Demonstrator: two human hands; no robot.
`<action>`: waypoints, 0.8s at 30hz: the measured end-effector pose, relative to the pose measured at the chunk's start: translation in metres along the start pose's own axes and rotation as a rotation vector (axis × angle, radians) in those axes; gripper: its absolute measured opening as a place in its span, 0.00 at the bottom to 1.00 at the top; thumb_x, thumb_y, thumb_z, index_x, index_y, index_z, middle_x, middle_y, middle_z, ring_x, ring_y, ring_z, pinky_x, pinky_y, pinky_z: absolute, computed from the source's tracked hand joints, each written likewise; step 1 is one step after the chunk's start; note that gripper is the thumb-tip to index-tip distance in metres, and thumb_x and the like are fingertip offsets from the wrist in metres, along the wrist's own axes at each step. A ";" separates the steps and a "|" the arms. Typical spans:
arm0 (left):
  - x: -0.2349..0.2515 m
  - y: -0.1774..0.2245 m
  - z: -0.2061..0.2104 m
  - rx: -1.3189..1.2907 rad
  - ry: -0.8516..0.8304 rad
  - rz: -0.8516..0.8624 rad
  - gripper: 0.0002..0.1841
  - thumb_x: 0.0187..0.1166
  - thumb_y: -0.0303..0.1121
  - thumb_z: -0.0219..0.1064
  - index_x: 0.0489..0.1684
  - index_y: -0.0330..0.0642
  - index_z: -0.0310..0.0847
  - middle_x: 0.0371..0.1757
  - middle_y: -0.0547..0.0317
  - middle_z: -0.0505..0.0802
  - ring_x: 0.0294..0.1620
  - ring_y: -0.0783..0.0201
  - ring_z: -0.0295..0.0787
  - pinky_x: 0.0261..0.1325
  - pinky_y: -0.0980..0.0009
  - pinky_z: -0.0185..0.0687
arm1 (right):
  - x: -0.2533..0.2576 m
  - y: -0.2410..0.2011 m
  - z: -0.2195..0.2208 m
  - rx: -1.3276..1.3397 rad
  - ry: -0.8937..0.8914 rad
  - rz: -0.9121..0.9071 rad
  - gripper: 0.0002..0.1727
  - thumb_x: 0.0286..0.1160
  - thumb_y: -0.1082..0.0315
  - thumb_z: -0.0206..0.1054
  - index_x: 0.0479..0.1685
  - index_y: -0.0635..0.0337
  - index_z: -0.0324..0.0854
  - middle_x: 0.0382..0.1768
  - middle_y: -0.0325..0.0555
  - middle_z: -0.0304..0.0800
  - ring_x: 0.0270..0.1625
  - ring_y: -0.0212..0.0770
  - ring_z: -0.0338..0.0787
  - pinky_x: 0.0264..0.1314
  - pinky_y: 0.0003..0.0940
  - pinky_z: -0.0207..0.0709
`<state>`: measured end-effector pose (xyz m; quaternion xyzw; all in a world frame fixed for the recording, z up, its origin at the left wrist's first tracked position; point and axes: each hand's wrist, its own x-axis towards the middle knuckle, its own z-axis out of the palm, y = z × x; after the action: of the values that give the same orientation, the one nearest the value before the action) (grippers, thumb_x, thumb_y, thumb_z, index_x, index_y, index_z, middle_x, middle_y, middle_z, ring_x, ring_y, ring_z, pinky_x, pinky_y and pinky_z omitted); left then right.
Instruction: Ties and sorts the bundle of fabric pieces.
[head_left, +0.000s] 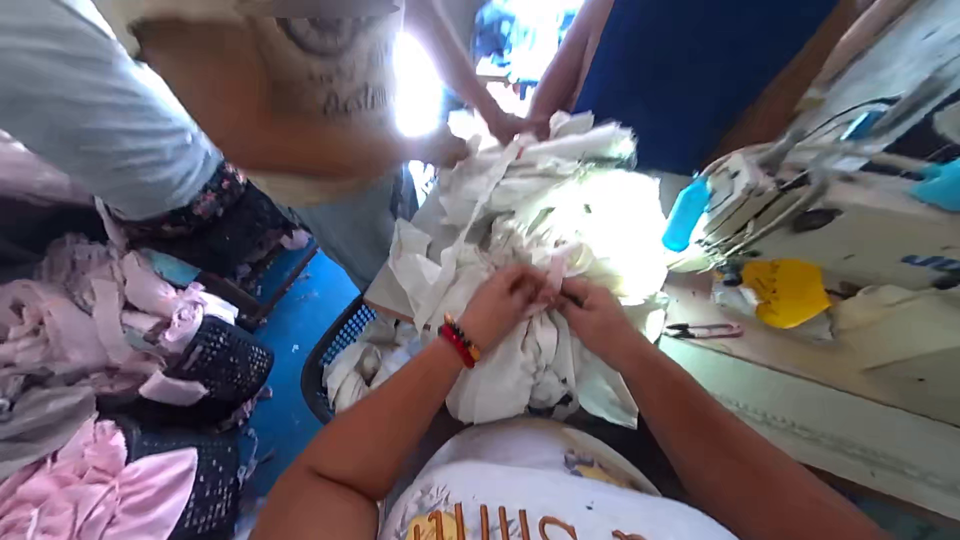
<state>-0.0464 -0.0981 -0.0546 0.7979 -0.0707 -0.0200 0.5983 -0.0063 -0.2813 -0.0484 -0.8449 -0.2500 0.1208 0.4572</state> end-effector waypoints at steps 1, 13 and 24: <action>0.003 -0.005 -0.001 0.110 -0.056 0.007 0.16 0.87 0.31 0.61 0.66 0.33 0.81 0.54 0.47 0.92 0.53 0.62 0.90 0.62 0.63 0.85 | 0.001 0.001 -0.005 -0.004 -0.056 -0.002 0.15 0.88 0.66 0.58 0.52 0.68 0.86 0.45 0.51 0.90 0.50 0.36 0.87 0.60 0.37 0.80; 0.014 0.016 -0.001 0.591 -0.146 0.218 0.13 0.86 0.31 0.61 0.52 0.27 0.87 0.55 0.36 0.91 0.63 0.43 0.86 0.73 0.51 0.76 | -0.007 -0.001 0.002 -0.608 0.284 -0.439 0.08 0.62 0.78 0.74 0.41 0.66 0.90 0.36 0.61 0.91 0.46 0.66 0.92 0.49 0.62 0.85; 0.016 -0.003 -0.007 0.234 -0.183 0.213 0.14 0.86 0.26 0.60 0.61 0.27 0.82 0.47 0.41 0.91 0.50 0.56 0.88 0.60 0.60 0.81 | -0.007 0.031 0.018 -0.897 0.604 -0.896 0.12 0.74 0.79 0.57 0.42 0.68 0.87 0.32 0.57 0.90 0.35 0.59 0.89 0.36 0.50 0.77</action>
<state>-0.0299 -0.0924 -0.0542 0.8449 -0.2107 -0.0209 0.4913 -0.0105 -0.2867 -0.0837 -0.7642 -0.4620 -0.4339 0.1198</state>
